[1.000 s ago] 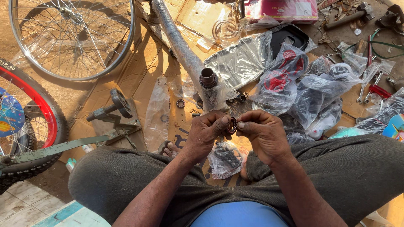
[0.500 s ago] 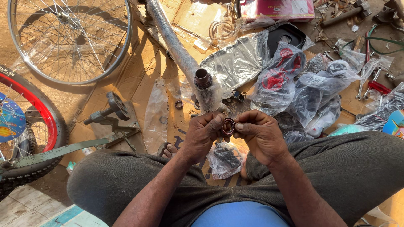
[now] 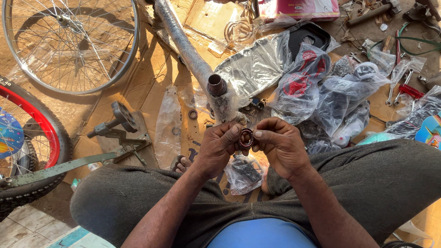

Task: The person sits on the ground and handles a bicycle bottom bracket bearing, inspecting it and rotating the ball bearings with their fingers. They then place the bearing into the bottom bracket shell of a bicycle frame and rotate it to check the fit.

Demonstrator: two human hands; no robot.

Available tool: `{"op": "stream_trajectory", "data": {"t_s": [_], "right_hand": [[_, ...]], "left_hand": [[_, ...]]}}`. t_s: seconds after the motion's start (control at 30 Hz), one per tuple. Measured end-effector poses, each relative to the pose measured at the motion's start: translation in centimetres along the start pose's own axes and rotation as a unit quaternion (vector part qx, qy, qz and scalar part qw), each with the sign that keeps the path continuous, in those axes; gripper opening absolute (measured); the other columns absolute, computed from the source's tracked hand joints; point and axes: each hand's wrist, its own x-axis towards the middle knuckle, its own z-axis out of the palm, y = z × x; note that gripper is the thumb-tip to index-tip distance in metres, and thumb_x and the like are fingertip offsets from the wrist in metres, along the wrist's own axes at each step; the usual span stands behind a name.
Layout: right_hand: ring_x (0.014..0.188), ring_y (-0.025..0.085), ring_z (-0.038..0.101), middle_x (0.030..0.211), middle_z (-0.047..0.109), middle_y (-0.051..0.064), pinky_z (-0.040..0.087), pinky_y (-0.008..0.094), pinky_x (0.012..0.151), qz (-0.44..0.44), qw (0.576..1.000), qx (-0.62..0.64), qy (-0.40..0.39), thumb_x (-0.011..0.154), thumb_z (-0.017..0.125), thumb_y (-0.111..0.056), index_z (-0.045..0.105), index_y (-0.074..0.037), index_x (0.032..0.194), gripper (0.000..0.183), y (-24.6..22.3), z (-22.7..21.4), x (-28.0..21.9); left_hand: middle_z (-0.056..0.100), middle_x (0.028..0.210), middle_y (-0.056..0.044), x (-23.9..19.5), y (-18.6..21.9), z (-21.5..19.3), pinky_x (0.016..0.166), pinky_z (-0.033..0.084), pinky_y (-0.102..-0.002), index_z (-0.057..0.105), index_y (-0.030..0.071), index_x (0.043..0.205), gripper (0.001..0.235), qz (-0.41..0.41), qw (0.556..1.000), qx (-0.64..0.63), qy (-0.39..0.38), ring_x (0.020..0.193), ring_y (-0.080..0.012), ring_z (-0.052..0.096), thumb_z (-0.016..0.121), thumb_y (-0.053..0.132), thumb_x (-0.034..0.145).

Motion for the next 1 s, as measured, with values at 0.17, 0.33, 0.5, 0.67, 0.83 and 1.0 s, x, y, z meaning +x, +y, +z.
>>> {"op": "stream_trajectory", "data": {"t_s": [0.17,0.33,0.5,0.67,0.83,1.0], "right_hand": [[0.081,0.019,0.071,0.097,0.072,0.013,0.06,0.033,0.07,-0.03,0.999,-0.015,0.008,0.092,0.072,-0.002,0.067,0.004,0.109,0.019,0.0,0.7,-0.2],[0.083,0.018,0.07,0.097,0.071,0.013,0.06,0.034,0.071,-0.061,0.994,-0.093,0.015,0.093,0.072,0.0,0.065,0.003,0.11,0.019,0.2,0.9,-0.4],[0.079,0.019,0.071,0.096,0.073,0.012,0.061,0.034,0.068,0.012,1.0,0.021,0.006,0.089,0.068,-0.003,0.067,0.003,0.107,0.018,-0.6,0.5,-0.3],[0.08,0.02,0.072,0.095,0.072,0.014,0.061,0.036,0.067,-0.011,1.0,-0.008,0.005,0.096,0.07,-0.004,0.066,0.004,0.108,0.015,-0.4,0.5,-0.5],[0.085,0.02,0.073,0.1,0.072,0.013,0.062,0.035,0.073,-0.043,0.999,0.029,0.013,0.095,0.072,-0.005,0.065,0.003,0.11,0.019,-0.6,0.0,-1.1],[0.084,0.02,0.073,0.098,0.072,0.012,0.063,0.036,0.073,-0.07,0.995,0.052,0.052,0.095,0.071,-0.007,0.065,0.002,0.11,0.018,-0.9,-0.6,-2.0]], "left_hand": [[0.072,0.094,-0.011,0.1,0.1,0.0,0.076,0.058,-0.035,0.068,-0.002,0.108,0.039,-0.005,1.0,0.002,0.01,0.082,-0.0176,0.068,0.061,0.036,0.105],[0.071,0.096,-0.011,0.2,0.1,0.0,0.078,0.059,-0.035,0.067,-0.003,0.109,0.039,-0.002,1.0,0.001,0.003,0.086,-0.0179,0.069,0.061,0.036,0.105],[0.07,0.097,-0.011,0.3,0.2,0.4,0.077,0.058,-0.034,0.067,-0.002,0.11,0.038,0.015,0.999,-0.013,-0.03,0.084,-0.0173,0.067,0.062,0.036,0.107],[0.07,0.096,-0.009,0.2,0.7,1.2,0.076,0.057,-0.033,0.069,-0.001,0.111,0.04,-0.001,1.0,0.018,-0.025,0.086,-0.0164,0.067,0.059,0.037,0.104],[0.07,0.095,-0.01,1.4,0.6,2.0,0.073,0.054,-0.033,0.069,-0.003,0.11,0.041,-0.002,0.998,0.012,-0.067,0.083,-0.0185,0.066,0.057,0.035,0.107],[0.071,0.095,-0.012,2.3,0.3,3.2,0.07,0.051,-0.033,0.067,-0.005,0.112,0.039,-0.013,0.997,0.015,-0.072,0.082,-0.0193,0.063,0.054,0.032,0.109]]}}
